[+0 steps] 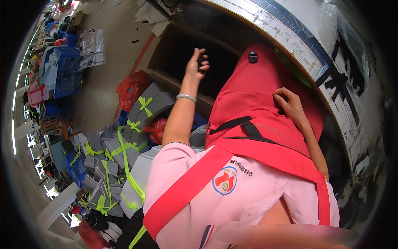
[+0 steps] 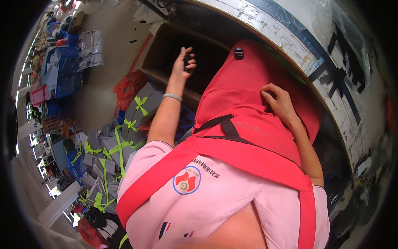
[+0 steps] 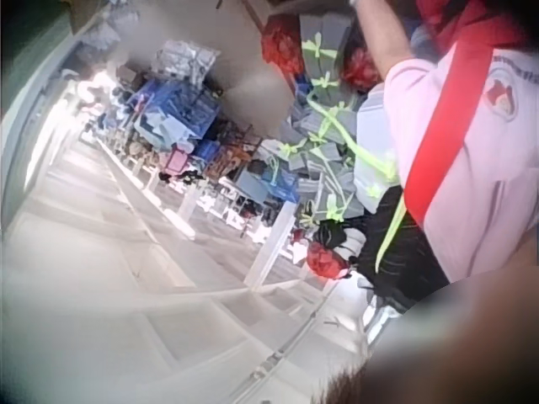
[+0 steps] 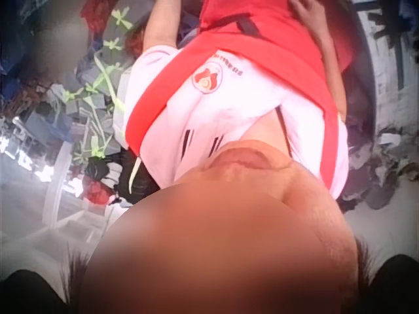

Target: Threading black webbing straps through plastic buckle adjusters.

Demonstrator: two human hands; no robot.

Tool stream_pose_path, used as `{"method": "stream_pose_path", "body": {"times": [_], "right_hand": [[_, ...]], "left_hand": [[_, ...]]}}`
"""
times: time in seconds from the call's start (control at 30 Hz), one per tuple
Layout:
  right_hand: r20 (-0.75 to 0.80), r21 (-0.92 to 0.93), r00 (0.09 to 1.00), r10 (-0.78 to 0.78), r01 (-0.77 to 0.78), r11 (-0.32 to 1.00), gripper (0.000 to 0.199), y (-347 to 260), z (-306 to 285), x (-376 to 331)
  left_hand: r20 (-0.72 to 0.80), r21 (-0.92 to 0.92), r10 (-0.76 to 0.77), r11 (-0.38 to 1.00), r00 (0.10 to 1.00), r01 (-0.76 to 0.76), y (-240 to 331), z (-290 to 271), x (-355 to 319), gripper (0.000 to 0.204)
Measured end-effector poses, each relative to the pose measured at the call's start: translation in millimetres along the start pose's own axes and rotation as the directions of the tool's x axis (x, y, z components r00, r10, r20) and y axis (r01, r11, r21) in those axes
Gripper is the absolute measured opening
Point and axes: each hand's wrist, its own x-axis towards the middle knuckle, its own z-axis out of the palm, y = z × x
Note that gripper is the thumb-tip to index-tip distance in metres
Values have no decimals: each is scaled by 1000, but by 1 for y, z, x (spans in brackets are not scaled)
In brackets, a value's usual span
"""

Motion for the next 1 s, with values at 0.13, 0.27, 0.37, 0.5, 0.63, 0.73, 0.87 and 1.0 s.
{"method": "stream_pose_path", "body": {"times": [0.13, 0.27, 0.37, 0.5, 0.63, 0.73, 0.87, 1.0], "right_hand": [[-3, 36, 998, -60, 60, 998, 19, -11, -1, -2], [-16, -32, 932, -363, 362, 932, 34, -54, 16, 7], [-72, -82, 883, -464, 458, 885, 34, -57, 19, 16], [-102, -194, 860, -501, 477, 857, 19, -37, 15, 17], [-74, -97, 784, -616, 609, 787, 14, -37, 22, 11], [-90, -27, 857, -508, 508, 861, 14, -39, 12, 9], [-122, 25, 914, -387, 392, 919, 14, -15, 5, 13], [-21, -25, 944, -330, 330, 944, 14, -5, 6, 8]], "left_hand": [[299, -150, -167, 964, 939, 219, -63, 104, -21, 52], [420, -228, -260, 897, 870, 378, -96, 158, -45, 38], [377, -222, -307, 886, 874, 407, -112, 183, -62, 32], [271, -202, -372, 880, 888, 430, -125, 183, -78, 25], [282, -271, -409, 834, 868, 481, -104, 166, -84, 24], [343, -91, -392, 890, 854, 446, -81, 144, -70, 24], [98, 721, 190, 663, 977, -201, -72, 155, -60, 23], [302, 866, 321, 300, 897, -399, -75, 151, -29, 29]]}}
